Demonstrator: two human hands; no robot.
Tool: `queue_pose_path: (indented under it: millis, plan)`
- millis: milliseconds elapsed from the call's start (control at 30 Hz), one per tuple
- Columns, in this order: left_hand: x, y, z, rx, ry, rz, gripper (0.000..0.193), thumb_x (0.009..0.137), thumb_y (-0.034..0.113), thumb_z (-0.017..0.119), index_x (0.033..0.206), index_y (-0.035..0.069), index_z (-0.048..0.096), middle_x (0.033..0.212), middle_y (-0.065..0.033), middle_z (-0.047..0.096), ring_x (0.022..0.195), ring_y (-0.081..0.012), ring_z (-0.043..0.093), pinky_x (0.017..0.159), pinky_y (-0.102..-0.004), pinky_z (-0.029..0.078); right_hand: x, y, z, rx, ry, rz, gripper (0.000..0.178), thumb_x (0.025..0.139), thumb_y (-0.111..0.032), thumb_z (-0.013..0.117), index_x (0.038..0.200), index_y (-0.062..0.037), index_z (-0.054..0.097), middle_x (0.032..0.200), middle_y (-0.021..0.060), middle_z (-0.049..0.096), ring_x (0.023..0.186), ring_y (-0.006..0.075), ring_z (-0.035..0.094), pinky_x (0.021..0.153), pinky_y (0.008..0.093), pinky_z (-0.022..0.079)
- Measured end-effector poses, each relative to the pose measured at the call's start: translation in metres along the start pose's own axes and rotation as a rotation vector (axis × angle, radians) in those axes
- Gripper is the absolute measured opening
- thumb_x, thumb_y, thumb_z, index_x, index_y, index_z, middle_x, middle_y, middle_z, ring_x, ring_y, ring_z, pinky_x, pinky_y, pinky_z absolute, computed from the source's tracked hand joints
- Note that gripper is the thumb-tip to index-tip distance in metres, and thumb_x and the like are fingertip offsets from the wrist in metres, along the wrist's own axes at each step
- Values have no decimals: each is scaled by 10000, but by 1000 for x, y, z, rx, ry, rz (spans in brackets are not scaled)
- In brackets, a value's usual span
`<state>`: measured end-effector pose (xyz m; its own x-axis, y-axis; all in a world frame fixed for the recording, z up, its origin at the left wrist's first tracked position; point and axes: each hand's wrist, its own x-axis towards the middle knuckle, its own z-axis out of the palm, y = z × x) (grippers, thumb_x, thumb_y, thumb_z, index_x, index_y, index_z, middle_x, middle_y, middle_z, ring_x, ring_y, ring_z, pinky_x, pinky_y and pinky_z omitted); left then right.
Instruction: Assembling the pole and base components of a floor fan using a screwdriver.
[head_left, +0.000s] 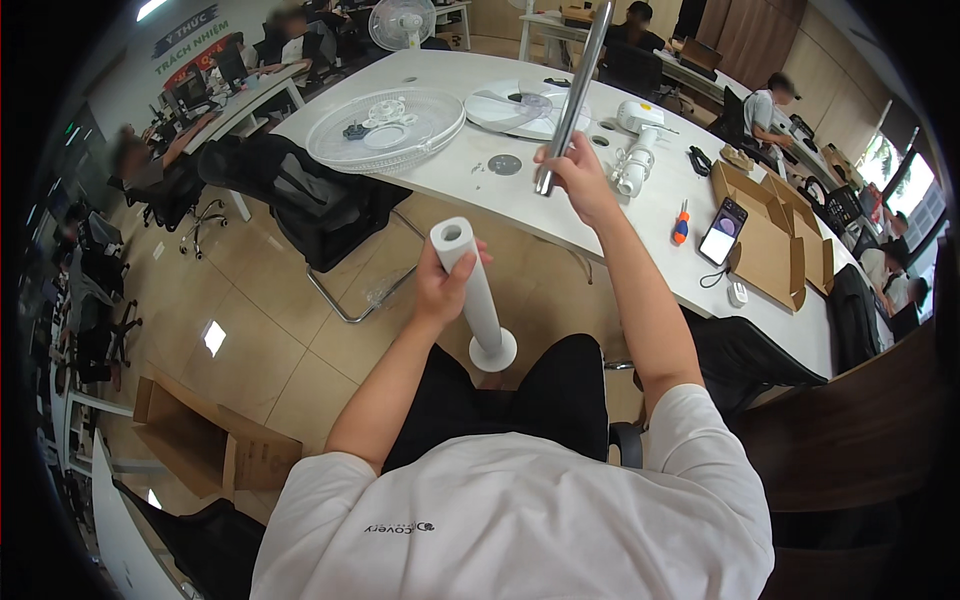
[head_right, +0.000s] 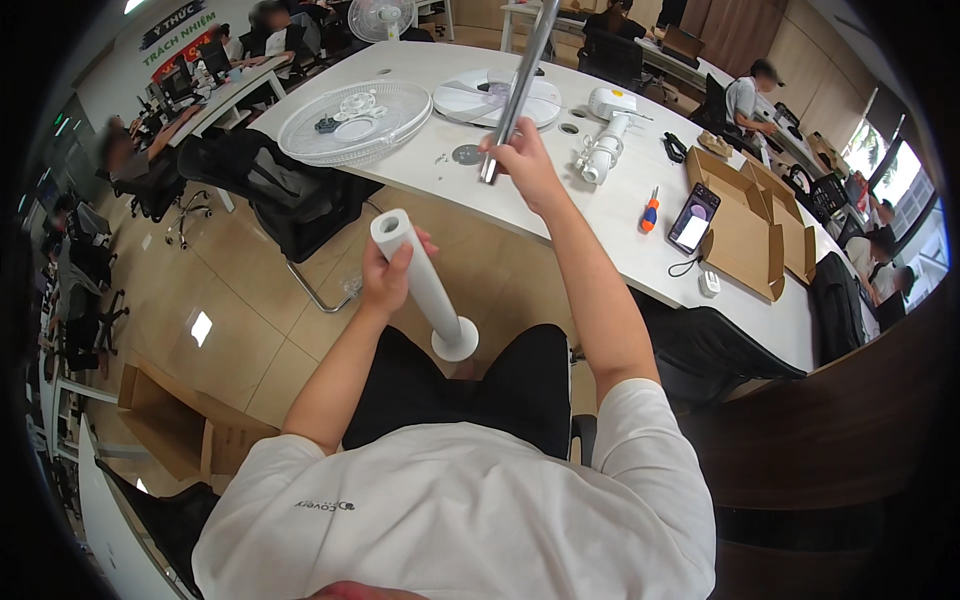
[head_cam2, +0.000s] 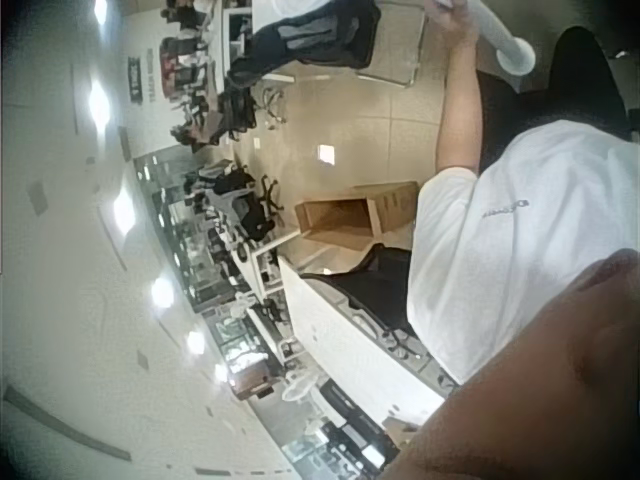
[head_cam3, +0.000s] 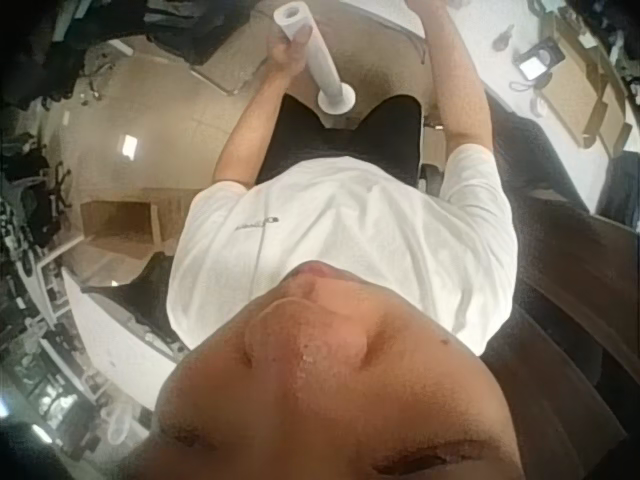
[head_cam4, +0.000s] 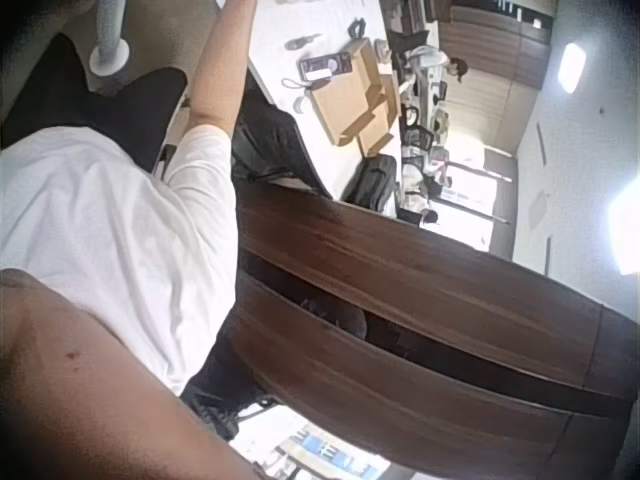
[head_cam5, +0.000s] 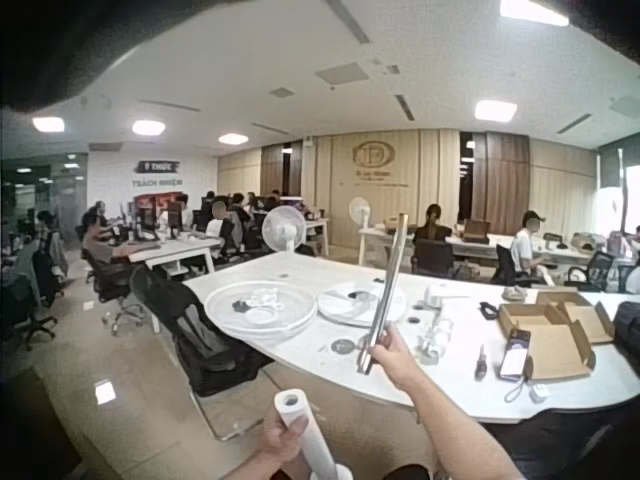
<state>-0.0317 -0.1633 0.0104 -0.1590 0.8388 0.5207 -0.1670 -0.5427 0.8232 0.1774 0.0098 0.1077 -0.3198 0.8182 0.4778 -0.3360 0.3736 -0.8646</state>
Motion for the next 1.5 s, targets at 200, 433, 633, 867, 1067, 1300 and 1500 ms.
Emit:
queue_pose_path:
  millis: [200, 433, 633, 867, 1067, 1300, 1500]
  plan:
    - [0, 19, 21, -35, 0, 38, 399, 1041, 295, 713, 1298, 40, 544, 1109, -108, 708, 954, -206, 720, 888, -374, 578, -3, -89, 92, -15, -87, -102, 290, 1136, -295, 539, 1266, -45, 472, 731, 63, 600, 512, 147, 576, 467, 313, 526]
    - [-10, 41, 27, -10, 17, -25, 363, 1067, 259, 677, 1317, 38, 533, 1112, -108, 709, 963, -188, 723, 876, -349, 576, -22, -112, 142, -99, -167, -185, 372, 1177, -373, 405, 1290, -22, 456, 753, 77, 590, 480, 153, 568, 451, 299, 490]
    - [-15, 61, 30, 36, 13, 6, 315, 1081, 208, 651, 1318, 32, 540, 1107, -95, 708, 956, -163, 716, 858, -328, 571, -42, -111, 156, -126, -223, -262, 374, 1177, -370, 404, 1269, -9, 447, 764, 64, 592, 519, 138, 587, 492, 284, 504]
    - [-21, 68, 30, 60, 33, 8, 305, 1075, 194, 662, 1304, 25, 554, 1076, -75, 694, 926, -148, 699, 822, -312, 572, -51, -103, 162, -179, -273, -317, 295, 1168, -276, 429, 1285, -6, 449, 776, 50, 598, 559, 114, 593, 521, 269, 494]
    - [-18, 68, 29, 51, 20, 42, 410, 1068, 181, 666, 1409, 33, 493, 1164, -99, 670, 967, -171, 698, 830, -334, 606, -52, -91, 161, -190, -290, -314, 202, 1123, -215, 543, 1136, -17, 507, 690, 47, 626, 597, 119, 617, 550, 296, 492]
    - [-23, 57, 23, -73, -91, 15, 573, 1071, 227, 642, 1539, 85, 344, 1306, -144, 591, 1159, -231, 650, 891, -425, 651, -54, -68, 149, 5, -386, -250, 213, 1095, -198, 464, 1112, -22, 583, 788, 75, 681, 708, 150, 655, 678, 304, 523]
    - [-25, 53, 18, -188, -163, -30, 522, 1077, 227, 627, 1510, 96, 366, 1244, -138, 614, 1125, -235, 662, 884, -435, 649, -62, -65, 137, -13, -541, -178, 359, 1074, -294, 431, 1255, -2, 537, 909, 100, 676, 923, 197, 642, 868, 338, 524]
